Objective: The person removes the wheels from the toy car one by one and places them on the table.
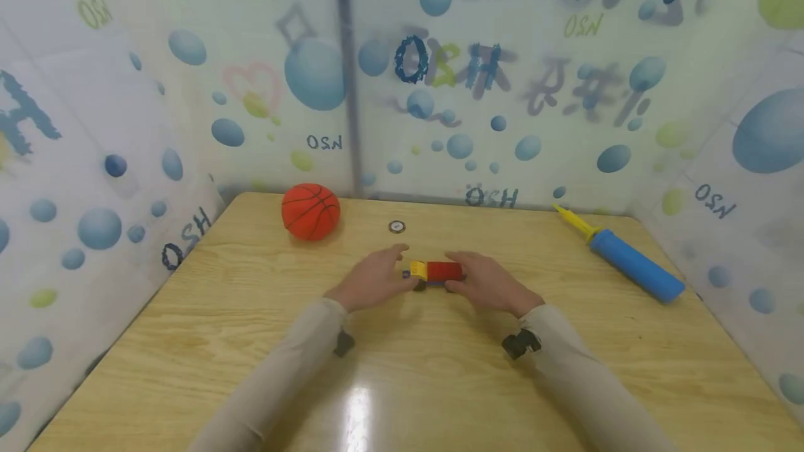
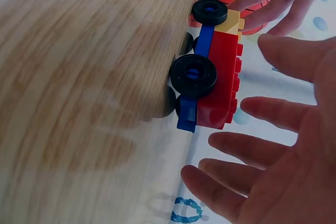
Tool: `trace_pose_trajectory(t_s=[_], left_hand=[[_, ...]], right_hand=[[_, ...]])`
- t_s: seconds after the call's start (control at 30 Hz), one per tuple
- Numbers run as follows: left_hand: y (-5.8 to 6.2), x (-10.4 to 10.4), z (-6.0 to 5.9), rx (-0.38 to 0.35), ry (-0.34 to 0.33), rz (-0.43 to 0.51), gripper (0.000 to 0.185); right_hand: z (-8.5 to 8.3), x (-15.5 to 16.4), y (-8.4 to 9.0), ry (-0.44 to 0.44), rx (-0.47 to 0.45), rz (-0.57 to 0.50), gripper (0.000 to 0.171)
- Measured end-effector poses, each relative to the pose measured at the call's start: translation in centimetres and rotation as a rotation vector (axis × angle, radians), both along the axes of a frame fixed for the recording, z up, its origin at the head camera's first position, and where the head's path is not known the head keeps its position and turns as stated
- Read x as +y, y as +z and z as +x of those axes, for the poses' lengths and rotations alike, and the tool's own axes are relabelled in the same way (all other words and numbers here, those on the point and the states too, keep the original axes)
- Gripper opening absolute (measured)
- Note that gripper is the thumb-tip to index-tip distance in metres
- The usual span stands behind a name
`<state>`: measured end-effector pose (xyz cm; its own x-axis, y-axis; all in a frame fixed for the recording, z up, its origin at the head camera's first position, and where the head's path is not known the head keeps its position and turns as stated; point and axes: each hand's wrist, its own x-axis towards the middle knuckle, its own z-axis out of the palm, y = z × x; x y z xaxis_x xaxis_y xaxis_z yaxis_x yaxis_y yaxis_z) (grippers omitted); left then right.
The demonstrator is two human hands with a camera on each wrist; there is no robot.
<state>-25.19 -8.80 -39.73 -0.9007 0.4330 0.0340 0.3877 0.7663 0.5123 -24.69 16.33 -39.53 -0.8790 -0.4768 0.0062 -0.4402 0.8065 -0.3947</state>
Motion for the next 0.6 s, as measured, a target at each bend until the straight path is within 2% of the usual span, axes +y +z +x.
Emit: trace_pose_trajectory(t_s=[0.1, 0.23, 0.6], left_hand=[[0.0, 0.4, -0.3, -0.018, -0.034, 0.038, 0.066], [0.1, 0.8, -0.6, -0.008, -0.068, 0.037, 0.057], [-0.3, 1.5, -1.1, 0.018, -0.076, 0.009, 0.048]], right_hand=[[-0.1, 0.1, -0.1, -0.005, -0.015, -0.012, 0.06], [-0.3, 0.2, 0.0, 0.0, -0.009, -0.031, 0.053], [-0.9, 0.8, -0.2, 0.018, 0.065, -0.033, 0.037]])
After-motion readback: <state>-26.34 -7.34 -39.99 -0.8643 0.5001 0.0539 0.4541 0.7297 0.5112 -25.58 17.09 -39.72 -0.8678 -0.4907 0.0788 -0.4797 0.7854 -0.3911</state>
